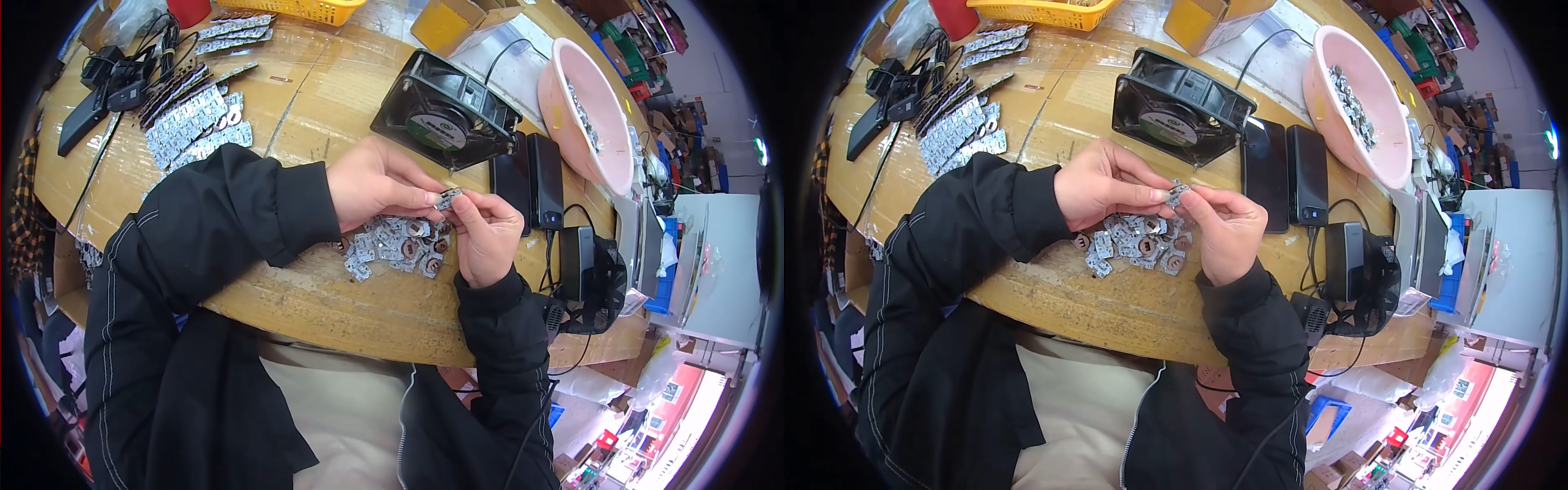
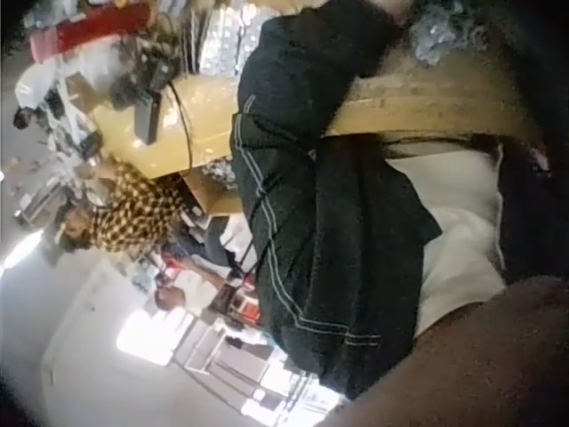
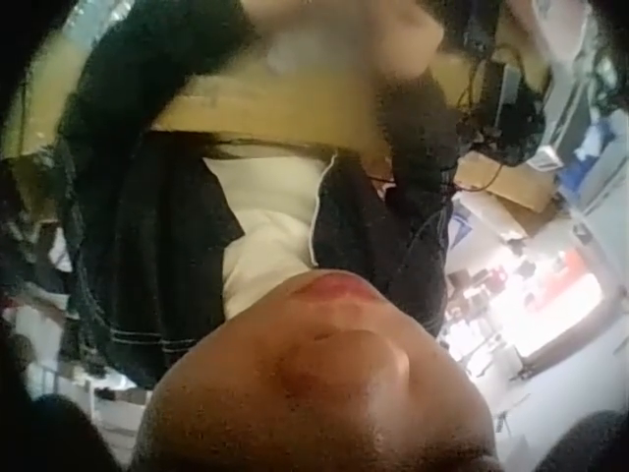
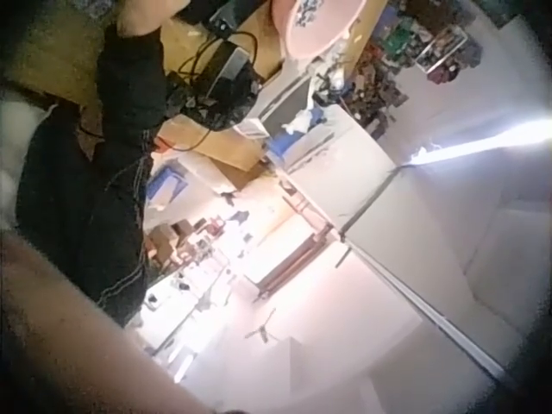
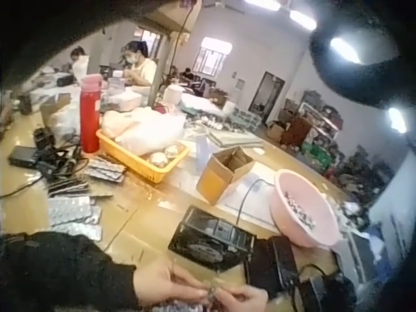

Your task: The recorder is manually assembling small metal components at a factory workbench.

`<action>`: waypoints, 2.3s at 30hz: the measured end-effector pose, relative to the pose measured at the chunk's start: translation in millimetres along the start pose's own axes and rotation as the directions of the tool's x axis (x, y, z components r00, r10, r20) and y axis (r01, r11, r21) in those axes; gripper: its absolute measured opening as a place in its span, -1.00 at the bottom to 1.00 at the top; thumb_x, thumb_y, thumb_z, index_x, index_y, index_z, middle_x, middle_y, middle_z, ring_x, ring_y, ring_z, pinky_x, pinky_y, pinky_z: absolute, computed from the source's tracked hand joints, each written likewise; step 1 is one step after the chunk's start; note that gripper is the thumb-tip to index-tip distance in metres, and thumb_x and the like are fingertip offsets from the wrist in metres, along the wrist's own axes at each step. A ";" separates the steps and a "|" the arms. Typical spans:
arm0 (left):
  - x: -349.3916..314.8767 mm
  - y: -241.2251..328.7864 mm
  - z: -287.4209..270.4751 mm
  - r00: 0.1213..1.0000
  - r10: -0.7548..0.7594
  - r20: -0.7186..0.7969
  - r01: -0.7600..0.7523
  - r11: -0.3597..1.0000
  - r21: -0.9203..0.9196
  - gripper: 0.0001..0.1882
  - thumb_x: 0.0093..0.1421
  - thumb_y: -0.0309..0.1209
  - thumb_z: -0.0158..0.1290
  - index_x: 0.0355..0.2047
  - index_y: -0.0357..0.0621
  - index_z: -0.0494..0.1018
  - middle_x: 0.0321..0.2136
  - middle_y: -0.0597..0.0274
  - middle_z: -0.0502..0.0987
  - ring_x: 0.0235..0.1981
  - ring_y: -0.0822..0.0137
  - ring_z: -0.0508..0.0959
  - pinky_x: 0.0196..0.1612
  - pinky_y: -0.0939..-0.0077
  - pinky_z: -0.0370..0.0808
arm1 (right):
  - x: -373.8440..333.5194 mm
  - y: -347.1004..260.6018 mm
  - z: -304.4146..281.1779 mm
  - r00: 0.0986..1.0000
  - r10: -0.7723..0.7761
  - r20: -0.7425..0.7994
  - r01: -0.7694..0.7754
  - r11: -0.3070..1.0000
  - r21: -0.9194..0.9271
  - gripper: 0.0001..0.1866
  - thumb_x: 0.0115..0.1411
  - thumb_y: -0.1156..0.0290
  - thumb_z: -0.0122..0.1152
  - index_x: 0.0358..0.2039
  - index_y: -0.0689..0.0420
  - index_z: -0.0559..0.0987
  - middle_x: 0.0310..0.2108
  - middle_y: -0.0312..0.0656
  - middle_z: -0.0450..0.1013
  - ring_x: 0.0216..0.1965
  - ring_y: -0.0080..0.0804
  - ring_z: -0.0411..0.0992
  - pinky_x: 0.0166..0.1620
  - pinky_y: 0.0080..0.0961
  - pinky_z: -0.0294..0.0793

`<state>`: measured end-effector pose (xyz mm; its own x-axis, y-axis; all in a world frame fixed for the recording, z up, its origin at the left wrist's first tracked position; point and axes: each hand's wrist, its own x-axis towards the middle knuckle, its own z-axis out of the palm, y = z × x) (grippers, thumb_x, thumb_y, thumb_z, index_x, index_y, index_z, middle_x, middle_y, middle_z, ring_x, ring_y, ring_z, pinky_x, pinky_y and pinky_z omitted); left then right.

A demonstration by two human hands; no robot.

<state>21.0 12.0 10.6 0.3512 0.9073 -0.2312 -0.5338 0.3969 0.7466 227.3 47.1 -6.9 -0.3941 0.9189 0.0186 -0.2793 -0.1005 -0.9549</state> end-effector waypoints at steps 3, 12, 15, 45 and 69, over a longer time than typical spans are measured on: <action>1.4 1.7 -1.4 1.000 -0.014 -0.004 0.013 1.000 -0.009 -0.77 0.18 -0.65 0.10 -0.14 -0.51 0.48 -0.25 -0.14 0.58 -0.18 0.15 0.63 -0.07 0.53 0.60 | 1.1 -0.6 0.5 1.000 -0.027 -0.012 0.027 0.999 -0.042 -0.90 0.16 0.68 0.19 -0.28 0.35 0.56 -0.31 0.01 0.56 -0.36 -0.32 0.57 -0.22 -0.44 0.62; 1.0 0.1 0.5 1.000 -0.026 -0.015 0.027 1.000 0.008 -0.79 0.17 -0.65 0.10 -0.17 -0.51 0.49 -0.26 -0.12 0.59 -0.19 0.15 0.64 -0.06 0.53 0.60 | -1.6 0.1 1.2 0.998 -0.063 -0.014 0.062 0.994 -0.088 -0.89 0.15 0.69 0.21 -0.28 0.36 0.57 -0.32 0.01 0.56 -0.38 -0.33 0.57 -0.23 -0.48 0.60; 2.6 1.1 1.2 0.999 -0.033 -0.021 0.033 0.999 0.000 -0.79 0.17 -0.64 0.11 -0.19 -0.51 0.50 -0.27 -0.12 0.59 -0.19 0.15 0.64 -0.08 0.53 0.61 | -1.2 -2.8 2.3 0.998 -0.056 -0.021 0.053 0.993 -0.110 -0.89 0.14 0.70 0.21 -0.29 0.37 0.57 -0.33 0.01 0.57 -0.38 -0.35 0.57 -0.23 -0.50 0.60; -122.6 43.1 -56.0 0.649 0.696 0.308 -0.025 -0.385 0.923 -0.83 -0.03 -0.43 0.16 -0.36 -0.12 0.54 -0.47 0.12 0.56 -0.49 0.07 0.55 -0.42 0.23 0.50 | 8.0 -9.5 -25.1 0.997 -0.011 -0.077 -0.004 0.980 -0.200 -0.97 0.16 0.62 0.23 -0.36 0.28 0.58 -0.46 -0.23 0.51 -0.51 -0.58 0.43 -0.43 -0.70 0.39; -82.7 28.0 -5.7 0.675 0.595 0.437 -0.318 -0.299 0.900 -0.61 0.07 -0.48 0.22 -0.07 -0.30 0.44 -0.32 -0.03 0.53 -0.37 0.20 0.55 -0.33 0.46 0.46 | -11.4 -28.6 22.1 0.974 0.210 0.086 -0.192 0.965 -0.176 -0.77 0.18 0.65 0.16 -0.13 0.37 0.46 -0.27 -0.04 0.56 -0.29 -0.42 0.57 -0.26 -0.67 0.55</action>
<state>-27.3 -51.1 47.0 0.2554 0.7879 0.5603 0.7399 -0.5323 0.4112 220.4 31.0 26.7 -0.5179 0.8410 -0.1565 -0.0400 -0.2065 -0.9776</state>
